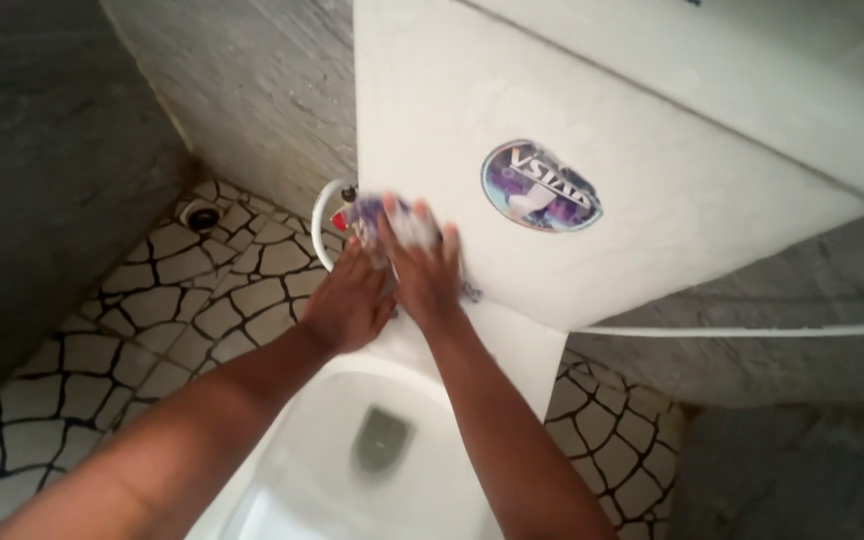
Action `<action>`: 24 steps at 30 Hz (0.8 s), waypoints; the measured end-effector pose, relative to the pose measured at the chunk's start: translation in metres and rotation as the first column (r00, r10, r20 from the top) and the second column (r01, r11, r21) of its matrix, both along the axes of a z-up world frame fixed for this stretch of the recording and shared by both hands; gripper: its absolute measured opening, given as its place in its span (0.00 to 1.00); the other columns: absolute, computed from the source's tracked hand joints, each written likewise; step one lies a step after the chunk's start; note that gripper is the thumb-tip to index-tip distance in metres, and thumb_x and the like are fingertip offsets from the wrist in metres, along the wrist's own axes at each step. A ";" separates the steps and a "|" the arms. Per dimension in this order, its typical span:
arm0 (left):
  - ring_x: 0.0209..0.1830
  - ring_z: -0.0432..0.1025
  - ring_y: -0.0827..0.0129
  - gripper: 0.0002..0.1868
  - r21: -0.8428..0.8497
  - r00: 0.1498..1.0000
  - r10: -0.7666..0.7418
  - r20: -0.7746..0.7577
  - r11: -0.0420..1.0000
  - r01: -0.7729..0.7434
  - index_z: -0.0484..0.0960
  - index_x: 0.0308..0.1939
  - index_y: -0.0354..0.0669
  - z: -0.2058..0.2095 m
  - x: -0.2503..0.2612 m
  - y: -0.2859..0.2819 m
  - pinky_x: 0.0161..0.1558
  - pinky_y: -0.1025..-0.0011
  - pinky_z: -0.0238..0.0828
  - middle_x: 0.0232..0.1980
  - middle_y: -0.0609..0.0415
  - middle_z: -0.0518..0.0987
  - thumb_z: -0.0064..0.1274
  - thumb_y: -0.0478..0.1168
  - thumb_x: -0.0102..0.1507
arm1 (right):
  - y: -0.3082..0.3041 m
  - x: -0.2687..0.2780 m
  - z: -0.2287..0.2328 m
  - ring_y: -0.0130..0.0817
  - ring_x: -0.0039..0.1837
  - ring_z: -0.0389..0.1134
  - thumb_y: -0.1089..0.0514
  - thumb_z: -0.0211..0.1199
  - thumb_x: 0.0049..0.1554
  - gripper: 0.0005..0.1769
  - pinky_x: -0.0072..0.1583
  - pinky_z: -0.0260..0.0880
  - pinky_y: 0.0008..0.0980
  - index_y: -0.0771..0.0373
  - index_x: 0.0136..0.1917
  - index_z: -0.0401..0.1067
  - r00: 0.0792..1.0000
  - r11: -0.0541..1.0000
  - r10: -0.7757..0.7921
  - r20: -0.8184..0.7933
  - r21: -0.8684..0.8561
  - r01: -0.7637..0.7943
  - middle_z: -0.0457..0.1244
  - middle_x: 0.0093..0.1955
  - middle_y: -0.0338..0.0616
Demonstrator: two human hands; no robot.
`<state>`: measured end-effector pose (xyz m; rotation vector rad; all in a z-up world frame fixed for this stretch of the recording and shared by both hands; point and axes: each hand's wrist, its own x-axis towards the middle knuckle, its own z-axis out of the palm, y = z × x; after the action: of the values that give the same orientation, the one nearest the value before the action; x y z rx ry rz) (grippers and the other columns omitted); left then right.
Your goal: Scrubbing and rinsing a toilet bowl and its lid in a bathroom.
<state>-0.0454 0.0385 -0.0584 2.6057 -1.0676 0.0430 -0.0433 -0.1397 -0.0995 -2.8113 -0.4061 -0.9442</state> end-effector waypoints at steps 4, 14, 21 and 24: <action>0.79 0.48 0.38 0.36 0.024 0.999 -0.034 -0.014 0.999 0.035 0.62 0.72 0.30 0.005 0.003 -0.003 0.80 0.52 0.37 0.76 0.29 0.56 0.48 0.49 0.65 | -0.018 -0.021 0.012 0.55 0.83 0.49 0.59 0.75 0.44 0.50 0.72 0.44 0.73 0.52 0.79 0.62 0.988 0.998 -0.064 -0.137 -0.017 0.063 0.53 0.82 0.42; 0.80 0.42 0.36 0.44 -0.136 0.999 -0.009 0.040 0.991 0.014 0.52 0.74 0.22 0.004 -0.001 -0.001 0.78 0.47 0.33 0.76 0.22 0.50 0.47 0.51 0.64 | 0.002 -0.017 0.010 0.52 0.85 0.46 0.57 0.76 0.46 0.53 0.73 0.39 0.73 0.49 0.82 0.59 0.988 0.995 -0.093 -0.127 -0.059 0.086 0.50 0.85 0.41; 0.80 0.39 0.31 0.45 -0.123 0.997 0.000 0.077 0.992 0.010 0.46 0.75 0.21 0.002 0.003 -0.005 0.77 0.47 0.33 0.79 0.21 0.42 0.44 0.53 0.68 | -0.050 -0.049 0.039 0.70 0.83 0.33 0.55 0.76 0.42 0.58 0.73 0.29 0.81 0.58 0.81 0.52 0.969 0.957 -0.218 0.119 0.222 0.188 0.38 0.84 0.61; 0.81 0.40 0.32 0.44 -0.157 0.995 -0.007 0.101 0.987 0.023 0.48 0.76 0.23 0.010 0.003 -0.005 0.78 0.47 0.34 0.80 0.24 0.42 0.44 0.52 0.66 | -0.047 -0.037 0.025 0.71 0.83 0.30 0.55 0.76 0.43 0.59 0.74 0.26 0.82 0.57 0.82 0.51 0.957 0.950 -0.243 0.161 0.237 0.202 0.36 0.85 0.62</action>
<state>-0.0427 0.0332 -0.0487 2.4753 -1.0706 0.2468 -0.0803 -0.1871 -0.0744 -2.6139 0.0016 -1.2247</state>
